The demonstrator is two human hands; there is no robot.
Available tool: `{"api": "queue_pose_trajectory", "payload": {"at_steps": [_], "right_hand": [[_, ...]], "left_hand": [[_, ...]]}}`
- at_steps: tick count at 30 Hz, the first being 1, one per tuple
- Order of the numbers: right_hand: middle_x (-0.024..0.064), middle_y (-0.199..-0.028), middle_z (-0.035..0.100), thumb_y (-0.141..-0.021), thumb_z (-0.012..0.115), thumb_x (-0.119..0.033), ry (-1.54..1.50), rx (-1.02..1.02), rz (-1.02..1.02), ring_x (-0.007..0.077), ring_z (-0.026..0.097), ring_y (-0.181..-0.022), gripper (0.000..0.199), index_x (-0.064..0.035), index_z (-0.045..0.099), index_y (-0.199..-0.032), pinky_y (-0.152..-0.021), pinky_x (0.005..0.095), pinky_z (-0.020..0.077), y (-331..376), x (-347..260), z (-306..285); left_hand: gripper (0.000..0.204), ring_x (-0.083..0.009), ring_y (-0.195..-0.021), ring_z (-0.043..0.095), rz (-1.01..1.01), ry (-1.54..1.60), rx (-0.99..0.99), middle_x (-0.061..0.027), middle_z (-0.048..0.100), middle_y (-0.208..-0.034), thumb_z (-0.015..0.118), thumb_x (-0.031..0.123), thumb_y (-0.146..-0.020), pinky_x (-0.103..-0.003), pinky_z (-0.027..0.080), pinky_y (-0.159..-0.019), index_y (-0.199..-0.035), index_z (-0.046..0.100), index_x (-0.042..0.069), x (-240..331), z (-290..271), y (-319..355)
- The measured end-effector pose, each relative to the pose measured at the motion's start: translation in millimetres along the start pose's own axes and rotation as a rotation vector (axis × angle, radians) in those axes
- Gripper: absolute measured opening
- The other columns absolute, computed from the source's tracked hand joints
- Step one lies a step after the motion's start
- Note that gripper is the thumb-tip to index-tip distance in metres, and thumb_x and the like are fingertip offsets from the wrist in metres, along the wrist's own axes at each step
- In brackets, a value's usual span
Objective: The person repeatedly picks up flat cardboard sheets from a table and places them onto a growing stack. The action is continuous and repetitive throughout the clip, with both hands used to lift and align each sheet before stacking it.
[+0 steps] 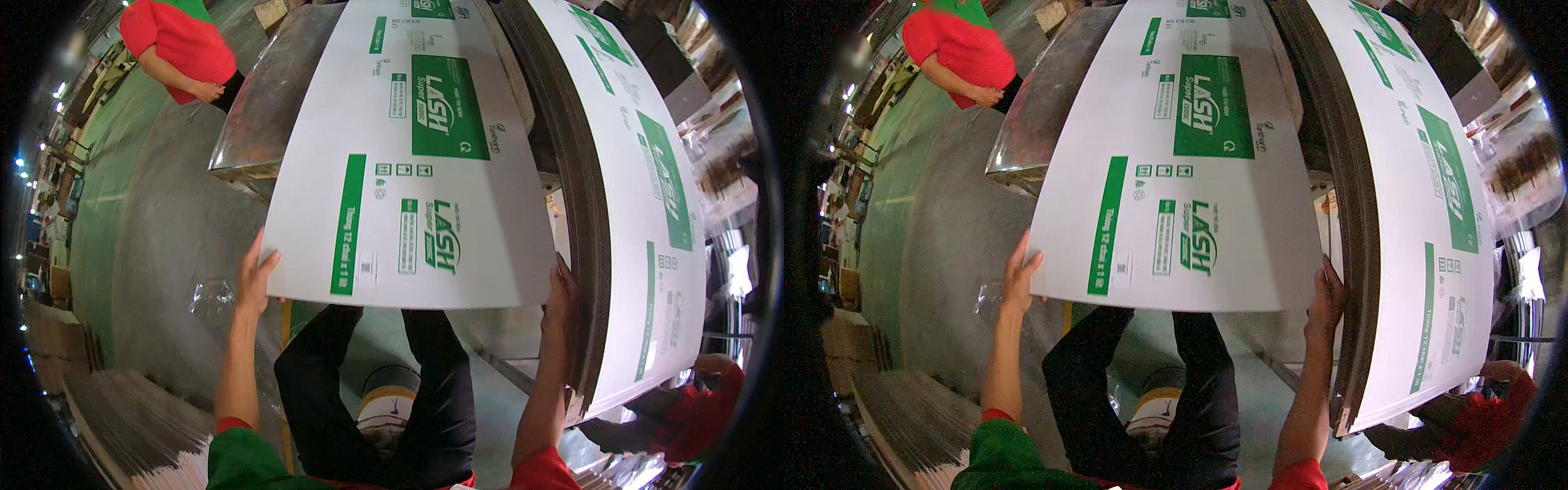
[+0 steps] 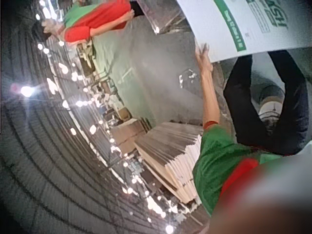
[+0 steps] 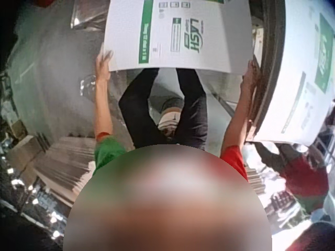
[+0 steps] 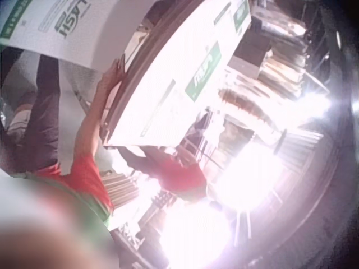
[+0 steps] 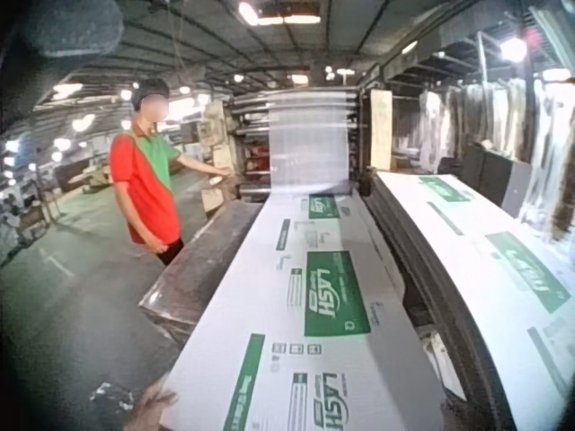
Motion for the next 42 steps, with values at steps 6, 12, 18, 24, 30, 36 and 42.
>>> {"api": "queue_pose_trajectory", "payload": {"at_steps": [6,12,18,24,30,36,42], "right_hand": [[0.0180,-0.123,0.066,-0.100,0.054,-0.025,0.481,0.179,0.140,0.0277,0.065,-0.105,0.038,0.0006,0.061,-0.128,-0.092,0.0394,0.0512,-20.5,-39.3,45.6],[0.0200,-0.142,0.049,-0.086,0.071,-0.021,0.850,-0.064,-0.866,0.0370,0.045,-0.134,0.063,-0.0021,0.047,-0.141,-0.110,0.0479,0.0374,186.8,-131.3,-12.5],[0.0341,-0.150,0.032,-0.085,0.070,-0.018,1.357,0.272,-0.363,0.0480,0.027,-0.143,0.078,0.0121,0.031,-0.145,-0.116,0.0530,0.0285,212.5,-92.4,-139.2],[0.0412,-0.132,0.049,-0.087,0.058,-0.005,1.489,0.237,-0.268,0.0483,0.051,-0.126,0.054,0.0198,0.045,-0.132,-0.108,0.0481,0.0422,204.0,-68.7,-144.7],[0.0218,-0.081,0.067,-0.079,0.058,-0.003,1.508,0.107,-0.430,0.0332,0.070,-0.078,0.012,0.0061,0.062,-0.086,-0.068,0.0440,0.0562,233.5,-122.7,-120.5],[0.0197,-0.122,0.064,-0.087,0.069,-0.019,0.736,0.157,-0.932,0.0376,0.056,-0.121,0.038,-0.0030,0.064,-0.120,-0.101,0.0496,0.0418,275.9,-206.9,-132.5],[0.0177,-0.130,0.058,-0.096,0.064,-0.034,0.314,0.900,-0.338,0.0279,0.054,-0.120,0.050,0.0025,0.059,-0.129,-0.103,0.0406,0.0429,315.4,-107.2,-336.8]], "left_hand": [[0.061,-0.0172,-0.067,0.064,-0.048,0.174,-0.072,-0.0107,0.064,-0.108,0.064,0.029,-0.094,-0.029,0.050,-0.042,-0.144,0.043,0.000,-14.4,1.3,-81.9],[0.049,-0.0242,-0.088,0.065,-0.220,0.423,0.237,-0.0155,0.059,-0.118,0.064,0.024,-0.092,-0.035,0.059,-0.073,-0.130,0.051,-0.004,-76.4,66.8,-8.8],[0.040,-0.0253,-0.094,0.069,-0.246,0.307,-0.704,-0.0131,0.064,-0.110,0.058,0.034,-0.100,-0.035,0.058,-0.080,-0.121,0.056,-0.001,-41.0,302.4,181.8],[0.044,-0.0190,-0.088,0.068,-0.236,0.159,-0.807,-0.0122,0.069,-0.098,0.061,0.040,-0.097,-0.032,0.054,-0.078,-0.108,0.066,-0.003,63.1,417.7,263.0],[0.045,-0.0211,-0.060,0.065,0.210,-0.366,-0.631,-0.0149,0.072,-0.076,0.074,0.038,-0.085,-0.039,0.050,-0.054,-0.087,0.072,-0.008,95.7,441.2,258.4],[0.037,-0.0201,-0.065,0.065,0.219,0.013,-0.456,-0.0147,0.070,-0.074,0.069,0.026,-0.085,-0.038,0.049,-0.059,-0.088,0.069,-0.011,187.6,333.6,199.4],[0.044,-0.0179,-0.082,0.068,0.051,-0.083,-0.327,-0.0106,0.071,-0.093,0.069,0.037,-0.088,-0.031,0.052,-0.074,-0.108,0.070,-0.003,180.9,97.0,249.1]]}}
Point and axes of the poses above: each hand's wrist, its own y-axis away from the middle knuckle, its own z-axis out of the palm, x = y × z, the point moved 5 cm from there along -y, towards the middle knuckle
